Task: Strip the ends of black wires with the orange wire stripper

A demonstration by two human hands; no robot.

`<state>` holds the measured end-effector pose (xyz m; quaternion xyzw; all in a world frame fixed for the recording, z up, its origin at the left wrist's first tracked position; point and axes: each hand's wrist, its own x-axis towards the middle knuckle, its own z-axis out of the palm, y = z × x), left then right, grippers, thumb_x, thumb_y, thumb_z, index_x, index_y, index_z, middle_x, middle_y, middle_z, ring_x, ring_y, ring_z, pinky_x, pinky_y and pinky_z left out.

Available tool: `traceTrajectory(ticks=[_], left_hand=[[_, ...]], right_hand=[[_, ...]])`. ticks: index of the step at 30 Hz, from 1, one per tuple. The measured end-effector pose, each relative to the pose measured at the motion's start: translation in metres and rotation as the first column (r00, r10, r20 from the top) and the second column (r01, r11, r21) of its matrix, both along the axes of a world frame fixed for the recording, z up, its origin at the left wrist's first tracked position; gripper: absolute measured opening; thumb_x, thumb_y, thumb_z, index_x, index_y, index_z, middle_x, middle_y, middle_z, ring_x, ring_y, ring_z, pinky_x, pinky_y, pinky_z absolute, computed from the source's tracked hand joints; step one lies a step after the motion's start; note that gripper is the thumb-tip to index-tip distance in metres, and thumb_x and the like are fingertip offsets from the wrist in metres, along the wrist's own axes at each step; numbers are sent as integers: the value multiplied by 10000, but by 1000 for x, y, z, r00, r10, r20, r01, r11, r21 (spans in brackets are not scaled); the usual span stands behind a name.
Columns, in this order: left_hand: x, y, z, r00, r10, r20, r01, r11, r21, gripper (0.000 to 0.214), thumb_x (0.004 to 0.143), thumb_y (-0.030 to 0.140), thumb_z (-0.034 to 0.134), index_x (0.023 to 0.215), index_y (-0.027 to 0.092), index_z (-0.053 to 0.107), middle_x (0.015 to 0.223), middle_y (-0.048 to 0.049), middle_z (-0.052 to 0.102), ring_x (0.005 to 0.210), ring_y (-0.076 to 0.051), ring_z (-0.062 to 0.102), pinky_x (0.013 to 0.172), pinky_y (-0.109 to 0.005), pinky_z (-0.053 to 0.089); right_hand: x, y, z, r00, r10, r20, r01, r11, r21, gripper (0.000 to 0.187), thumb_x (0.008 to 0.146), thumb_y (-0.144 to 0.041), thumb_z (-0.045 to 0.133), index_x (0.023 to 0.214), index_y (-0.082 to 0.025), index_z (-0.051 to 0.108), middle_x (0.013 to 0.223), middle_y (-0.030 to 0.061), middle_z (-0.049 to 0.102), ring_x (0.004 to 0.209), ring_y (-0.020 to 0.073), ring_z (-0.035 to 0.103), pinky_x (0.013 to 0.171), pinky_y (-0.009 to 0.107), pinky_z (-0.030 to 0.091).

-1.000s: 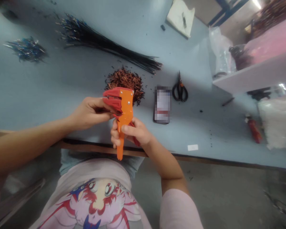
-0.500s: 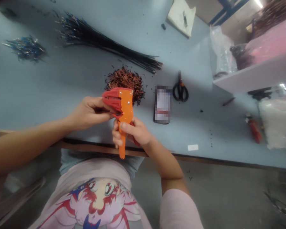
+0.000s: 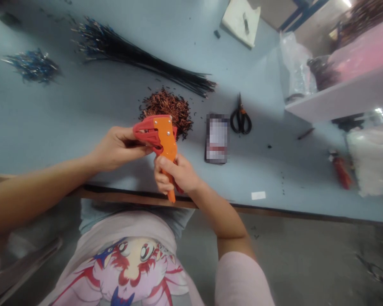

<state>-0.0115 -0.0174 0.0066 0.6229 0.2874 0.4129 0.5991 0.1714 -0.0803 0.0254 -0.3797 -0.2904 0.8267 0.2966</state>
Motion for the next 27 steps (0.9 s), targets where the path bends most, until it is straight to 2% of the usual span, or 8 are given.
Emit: traceTrajectory(ticks=[4,8,13,15,19,21,24,27], left_hand=[[-1,4,-5,995,47,-92,-51,998,-43,150,800,297,712,833,157,755,779,-29,721,672,-140,600,642,-251,465],[-4,15,-10,936,232,-265,-214,972,96,86,778,238,697,798,164,736,729,-14,675,637,-137,526,650,-266,406],[-21,33,-6,866,335,-372,-270,938,218,35,749,184,697,717,184,682,687,-9,637,640,-155,496,680,-289,368],[-31,37,-1,836,280,-471,-209,957,200,52,751,196,689,707,184,664,651,-6,633,616,-157,511,663,-286,370],[-39,38,3,757,31,-653,-56,998,-17,44,777,209,643,742,184,648,636,-1,668,560,-155,578,596,-259,410],[-35,37,1,746,60,-663,-75,997,7,54,794,218,626,775,176,654,697,-11,700,588,-150,600,611,-256,440],[-27,39,-8,783,238,-575,-153,969,192,107,803,248,639,828,159,692,838,-34,730,726,-152,630,735,-264,488],[-22,43,-19,836,274,-476,-184,956,227,166,825,289,632,859,142,702,835,-39,714,707,-139,617,733,-259,495]], right_hand=[[4,9,-3,995,-77,-62,75,997,-29,471,798,-603,752,805,-184,535,539,-94,509,380,63,450,431,235,506],[17,21,-4,983,-162,-85,161,987,-17,435,880,-584,647,974,-160,619,794,14,691,671,153,681,685,350,627],[29,26,1,973,-221,-69,225,972,68,318,933,-462,590,1032,-165,646,928,62,740,829,193,730,774,360,625],[31,25,3,970,-238,-40,241,965,99,280,900,-411,632,1043,-172,651,958,58,750,844,198,735,773,356,628],[30,22,4,963,-268,23,263,955,139,328,795,-379,745,1036,-181,645,956,55,760,833,217,742,773,375,634],[28,20,4,963,-265,41,256,955,147,368,767,-390,775,1035,-178,639,953,61,757,825,221,745,772,380,633],[25,20,1,961,-272,54,259,950,172,420,737,-392,809,1045,-169,632,945,59,745,802,217,743,740,373,631],[23,19,-1,958,-282,54,266,942,204,436,716,-374,826,1048,-170,630,944,55,737,795,215,738,720,373,628]])
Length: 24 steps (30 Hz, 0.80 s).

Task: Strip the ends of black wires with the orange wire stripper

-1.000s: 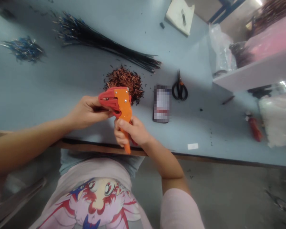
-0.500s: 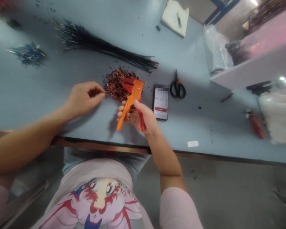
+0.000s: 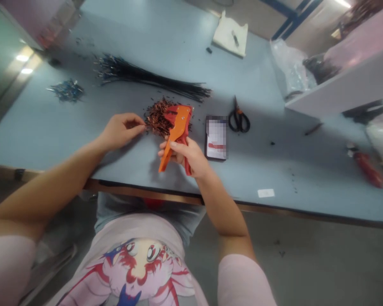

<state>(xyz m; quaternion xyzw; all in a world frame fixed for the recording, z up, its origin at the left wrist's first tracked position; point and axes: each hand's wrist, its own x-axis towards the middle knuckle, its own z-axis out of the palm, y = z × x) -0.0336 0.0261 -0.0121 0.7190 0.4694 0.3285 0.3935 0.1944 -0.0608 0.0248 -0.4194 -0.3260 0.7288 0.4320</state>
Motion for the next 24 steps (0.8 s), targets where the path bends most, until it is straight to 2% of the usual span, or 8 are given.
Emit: traceTrajectory(ticks=[3,7,11,14,16,18,21,24], left_hand=[[1,1,-9,999,10,49,-13,998,64,209,864,314,600,910,141,708,851,-43,712,716,-140,616,724,-260,484],[7,-6,-13,993,74,-90,-52,973,226,229,932,303,529,971,163,706,912,-48,727,807,-157,629,773,-277,459],[21,-16,1,979,90,-182,-27,947,321,210,940,287,533,889,174,702,909,-52,715,839,-172,628,753,-281,437],[36,-19,18,982,34,-188,41,923,382,197,925,280,565,848,175,713,868,-49,704,831,-177,634,728,-276,429],[45,-20,26,982,-30,-189,107,904,413,200,937,273,559,858,190,723,849,-31,717,800,-162,644,705,-262,429],[51,-21,28,974,-95,-206,183,867,464,218,960,276,538,887,204,731,856,-24,737,799,-157,656,709,-257,435],[50,-23,20,958,-128,-258,256,789,559,293,994,327,487,918,196,738,837,-62,742,786,-180,656,699,-276,430],[43,-25,9,937,-133,-324,316,723,615,374,1024,384,427,932,203,741,739,-64,722,675,-174,640,623,-271,404]], right_hand=[[-3,-1,-1,1000,-3,10,3,1000,21,435,700,-327,833,1056,-181,631,963,48,732,823,208,733,753,371,622],[-9,-5,-5,997,-52,63,48,997,55,475,648,-261,854,1059,-201,625,983,30,721,861,212,736,751,361,619],[-16,-1,-10,970,-201,136,184,974,131,471,621,-267,851,1024,-200,616,982,27,712,832,198,719,756,370,612],[-17,7,-9,919,-358,165,332,929,166,470,609,-299,849,987,-201,586,930,15,696,779,180,696,750,372,602],[-15,13,-6,900,-400,170,372,911,175,467,622,-342,837,975,-209,561,884,-2,677,755,176,683,765,385,597],[-11,17,-5,888,-407,215,364,907,214,447,640,-375,816,969,-210,564,871,-7,667,779,181,677,812,392,585],[-6,19,-8,849,-421,319,337,897,285,384,633,-357,815,920,-192,618,867,3,677,831,186,657,873,366,549],[-6,16,-15,862,-374,342,283,915,287,348,627,-360,825,865,-182,644,790,3,678,773,190,644,811,356,548]])
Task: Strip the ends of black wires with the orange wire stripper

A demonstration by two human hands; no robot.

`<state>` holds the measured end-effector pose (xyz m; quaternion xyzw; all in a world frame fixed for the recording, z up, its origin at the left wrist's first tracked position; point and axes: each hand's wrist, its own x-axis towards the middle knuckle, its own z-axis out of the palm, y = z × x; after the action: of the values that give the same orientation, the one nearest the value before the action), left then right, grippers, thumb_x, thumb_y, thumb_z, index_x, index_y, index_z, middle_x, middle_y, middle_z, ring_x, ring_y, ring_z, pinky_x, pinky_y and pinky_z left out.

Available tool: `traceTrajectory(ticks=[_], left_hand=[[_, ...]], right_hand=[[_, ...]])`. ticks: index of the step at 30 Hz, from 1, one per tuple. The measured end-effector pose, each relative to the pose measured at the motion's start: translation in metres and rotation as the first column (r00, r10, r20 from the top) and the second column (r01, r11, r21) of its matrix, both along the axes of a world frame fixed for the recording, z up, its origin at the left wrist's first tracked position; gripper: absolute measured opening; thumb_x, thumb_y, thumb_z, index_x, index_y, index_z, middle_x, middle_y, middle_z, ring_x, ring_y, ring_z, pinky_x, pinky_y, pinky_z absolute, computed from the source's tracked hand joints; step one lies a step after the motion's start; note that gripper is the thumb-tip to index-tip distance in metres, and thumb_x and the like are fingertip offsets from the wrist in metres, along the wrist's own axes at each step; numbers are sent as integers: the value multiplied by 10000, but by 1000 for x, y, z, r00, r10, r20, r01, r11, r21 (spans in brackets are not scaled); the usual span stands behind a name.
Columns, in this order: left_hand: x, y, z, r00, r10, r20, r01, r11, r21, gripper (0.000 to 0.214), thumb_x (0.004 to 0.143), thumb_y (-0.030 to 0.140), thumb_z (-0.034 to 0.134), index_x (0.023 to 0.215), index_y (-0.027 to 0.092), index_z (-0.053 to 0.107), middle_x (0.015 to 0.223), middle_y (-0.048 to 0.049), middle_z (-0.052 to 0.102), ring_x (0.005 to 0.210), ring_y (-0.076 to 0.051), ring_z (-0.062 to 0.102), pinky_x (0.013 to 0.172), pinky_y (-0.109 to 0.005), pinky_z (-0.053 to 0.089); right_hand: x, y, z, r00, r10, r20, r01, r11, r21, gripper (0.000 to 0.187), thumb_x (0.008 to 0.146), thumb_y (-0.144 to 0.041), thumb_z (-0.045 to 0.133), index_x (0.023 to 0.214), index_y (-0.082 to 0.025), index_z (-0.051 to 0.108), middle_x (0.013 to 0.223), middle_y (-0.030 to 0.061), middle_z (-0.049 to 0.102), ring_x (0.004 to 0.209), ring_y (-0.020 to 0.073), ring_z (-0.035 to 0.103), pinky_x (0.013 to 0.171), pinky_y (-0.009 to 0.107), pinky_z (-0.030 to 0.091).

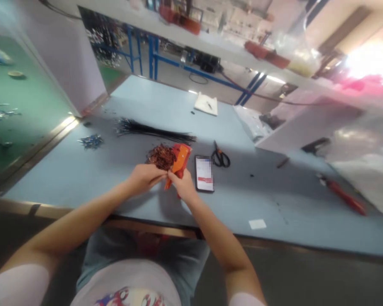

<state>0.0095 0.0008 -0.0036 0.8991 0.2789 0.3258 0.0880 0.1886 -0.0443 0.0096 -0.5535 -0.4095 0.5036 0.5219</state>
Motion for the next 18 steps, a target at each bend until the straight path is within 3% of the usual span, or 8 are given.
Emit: traceTrajectory(ticks=[5,9,12,15,18], left_hand=[[-2,-10,1,992,13,-125,-8,999,40,318,1042,420,428,1043,251,698,735,-8,726,642,-167,669,555,-248,364],[1,-17,15,947,-44,-318,-9,987,-163,367,1056,469,403,983,194,635,764,-22,733,692,-196,700,548,-270,351],[-1,-18,21,934,-168,-315,79,958,-276,296,1046,426,451,982,192,621,786,-14,725,688,-173,673,563,-271,352],[-1,-15,17,931,-289,-223,205,919,-336,234,1046,386,476,1005,213,628,845,7,735,741,-135,667,621,-250,387],[4,-13,8,926,-260,-273,184,944,-275,250,1042,384,473,970,218,645,913,-8,749,829,-156,683,599,-287,366]], right_hand=[[4,-11,-3,989,110,-94,-115,992,-48,385,648,-421,833,895,-185,655,758,16,697,686,191,661,688,334,567],[11,-19,4,970,43,-240,-85,982,-166,399,582,-386,897,843,-188,670,740,16,694,649,175,657,591,283,576],[14,-20,4,977,-79,-197,39,979,-200,455,505,-356,929,852,-203,679,784,11,713,705,173,691,655,265,605],[17,-20,1,997,-47,-66,36,985,-172,400,548,-373,898,856,-230,687,817,33,725,752,221,722,681,315,628],[21,-22,-2,996,8,93,7,986,-167,355,595,-396,867,867,-241,698,812,65,736,691,257,718,563,343,613]])
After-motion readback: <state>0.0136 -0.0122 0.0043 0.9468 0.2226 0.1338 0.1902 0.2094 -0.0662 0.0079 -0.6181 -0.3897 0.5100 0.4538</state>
